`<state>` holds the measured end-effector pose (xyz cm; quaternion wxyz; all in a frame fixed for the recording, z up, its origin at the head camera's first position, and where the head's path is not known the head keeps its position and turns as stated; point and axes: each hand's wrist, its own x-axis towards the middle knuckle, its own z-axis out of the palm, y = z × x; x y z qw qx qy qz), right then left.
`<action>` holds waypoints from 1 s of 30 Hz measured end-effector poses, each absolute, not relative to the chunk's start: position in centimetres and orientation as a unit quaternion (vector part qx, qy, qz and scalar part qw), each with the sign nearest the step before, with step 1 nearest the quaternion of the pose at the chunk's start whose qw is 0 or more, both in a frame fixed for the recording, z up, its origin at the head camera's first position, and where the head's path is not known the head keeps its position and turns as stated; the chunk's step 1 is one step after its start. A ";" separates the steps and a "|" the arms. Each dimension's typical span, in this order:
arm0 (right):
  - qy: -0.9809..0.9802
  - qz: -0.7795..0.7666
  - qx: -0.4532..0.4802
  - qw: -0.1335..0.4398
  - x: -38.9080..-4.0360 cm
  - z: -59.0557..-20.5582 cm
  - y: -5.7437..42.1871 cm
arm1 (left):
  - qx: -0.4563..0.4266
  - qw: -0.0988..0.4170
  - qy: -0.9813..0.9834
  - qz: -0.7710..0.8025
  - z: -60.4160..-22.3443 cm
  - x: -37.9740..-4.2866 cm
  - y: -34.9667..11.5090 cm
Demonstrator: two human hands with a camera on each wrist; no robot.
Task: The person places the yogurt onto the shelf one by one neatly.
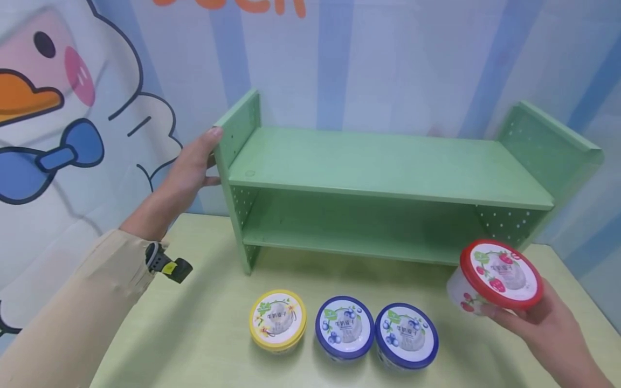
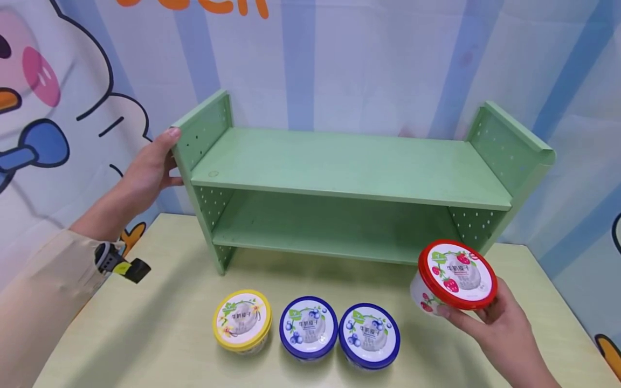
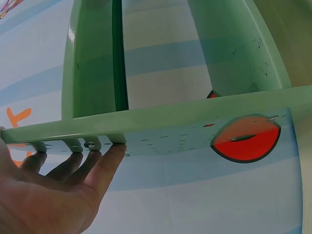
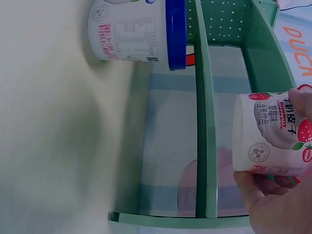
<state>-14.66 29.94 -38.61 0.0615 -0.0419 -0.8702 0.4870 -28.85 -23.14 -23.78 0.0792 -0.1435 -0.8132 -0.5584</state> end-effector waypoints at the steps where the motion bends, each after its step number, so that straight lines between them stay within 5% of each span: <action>1: -0.871 0.485 -0.041 0.063 -14.7 -38.5 30.0 | -0.144 0.079 -0.813 -0.559 -23.8 -28.9 -23.1; 30: -0.835 0.534 0.045 0.123 -14.9 -35.3 30.5 | -0.139 0.074 -0.814 -0.559 -23.7 -28.9 -23.1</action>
